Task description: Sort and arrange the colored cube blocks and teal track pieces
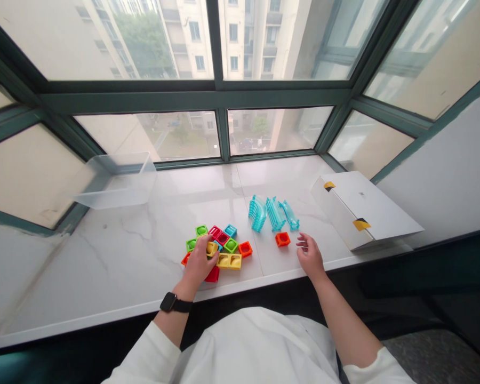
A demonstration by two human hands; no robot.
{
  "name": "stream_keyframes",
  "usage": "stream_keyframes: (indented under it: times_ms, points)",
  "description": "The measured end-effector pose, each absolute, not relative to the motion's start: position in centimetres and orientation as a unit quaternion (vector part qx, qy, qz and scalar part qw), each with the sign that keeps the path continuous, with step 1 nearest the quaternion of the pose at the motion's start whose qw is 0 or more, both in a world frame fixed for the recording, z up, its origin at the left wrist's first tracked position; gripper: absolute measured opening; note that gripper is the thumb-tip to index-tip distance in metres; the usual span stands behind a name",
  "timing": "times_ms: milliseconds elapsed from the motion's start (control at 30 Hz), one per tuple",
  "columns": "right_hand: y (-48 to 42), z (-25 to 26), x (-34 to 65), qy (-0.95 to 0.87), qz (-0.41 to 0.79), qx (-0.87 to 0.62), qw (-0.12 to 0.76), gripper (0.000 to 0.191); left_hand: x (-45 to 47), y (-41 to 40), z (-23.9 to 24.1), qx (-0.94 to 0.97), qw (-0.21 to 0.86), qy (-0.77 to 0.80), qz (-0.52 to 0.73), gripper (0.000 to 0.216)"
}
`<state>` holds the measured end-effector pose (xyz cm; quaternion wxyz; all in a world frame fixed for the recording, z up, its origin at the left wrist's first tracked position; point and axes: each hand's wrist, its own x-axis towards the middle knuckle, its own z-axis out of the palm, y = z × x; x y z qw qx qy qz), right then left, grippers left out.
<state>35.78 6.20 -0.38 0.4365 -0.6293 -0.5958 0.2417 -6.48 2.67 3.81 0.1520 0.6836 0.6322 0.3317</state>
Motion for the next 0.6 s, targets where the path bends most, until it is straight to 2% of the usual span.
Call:
stream_keyframes:
  times_ms: [200, 333, 467, 600]
  points:
    - [4.8, 3.5, 33.0, -0.624, 0.151, -0.588, 0.491, 0.034, -6.7, 2.5, 3.6, 0.689, 0.144, 0.619, 0.347, 0.047]
    - [4.2, 5.5, 29.2, -0.698, 0.176, -0.496, 0.486, 0.023, -6.6, 2.3, 4.0, 0.691, 0.159, 0.615, 0.346, 0.045]
    - [3.8, 5.4, 25.1, -0.779, 0.269, -0.401, 0.4, 0.032, -6.6, 2.1, 4.1, 0.696, 0.168, 0.605, 0.348, 0.047]
    - [3.4, 4.2, 21.9, -0.805, 0.267, -0.389, 0.36, 0.04, -6.6, 2.0, 4.0, 0.704, 0.169, 0.594, 0.35, 0.048]
